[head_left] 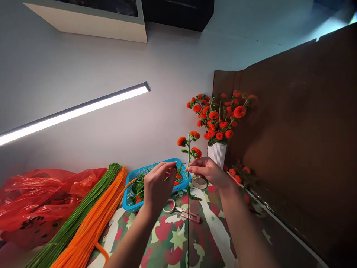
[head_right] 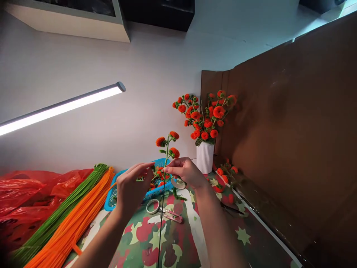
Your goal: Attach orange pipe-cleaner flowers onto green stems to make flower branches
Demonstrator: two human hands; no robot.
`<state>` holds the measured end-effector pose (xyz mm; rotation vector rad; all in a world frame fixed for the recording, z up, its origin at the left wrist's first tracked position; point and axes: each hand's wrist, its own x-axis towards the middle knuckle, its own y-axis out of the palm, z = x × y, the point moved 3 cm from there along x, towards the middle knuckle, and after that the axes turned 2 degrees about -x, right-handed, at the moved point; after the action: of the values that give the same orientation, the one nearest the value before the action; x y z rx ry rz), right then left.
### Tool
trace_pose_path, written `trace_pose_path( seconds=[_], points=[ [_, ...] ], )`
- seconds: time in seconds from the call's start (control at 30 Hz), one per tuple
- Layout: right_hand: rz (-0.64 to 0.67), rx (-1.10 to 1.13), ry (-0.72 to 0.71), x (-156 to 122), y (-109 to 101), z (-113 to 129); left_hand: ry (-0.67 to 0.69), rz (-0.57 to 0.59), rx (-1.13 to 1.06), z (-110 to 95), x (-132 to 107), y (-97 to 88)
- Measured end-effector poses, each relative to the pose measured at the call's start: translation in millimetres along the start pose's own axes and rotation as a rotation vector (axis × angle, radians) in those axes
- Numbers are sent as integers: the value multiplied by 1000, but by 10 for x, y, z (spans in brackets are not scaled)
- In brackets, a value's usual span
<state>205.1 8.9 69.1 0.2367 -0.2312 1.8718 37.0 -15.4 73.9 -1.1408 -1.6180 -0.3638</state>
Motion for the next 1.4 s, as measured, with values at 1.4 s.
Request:
trace_pose_path(
  seconds=[1.4],
  points=[
    [30, -167, -13, -37, 226, 78, -777, 68, -778, 9, -212, 96]
  ],
)
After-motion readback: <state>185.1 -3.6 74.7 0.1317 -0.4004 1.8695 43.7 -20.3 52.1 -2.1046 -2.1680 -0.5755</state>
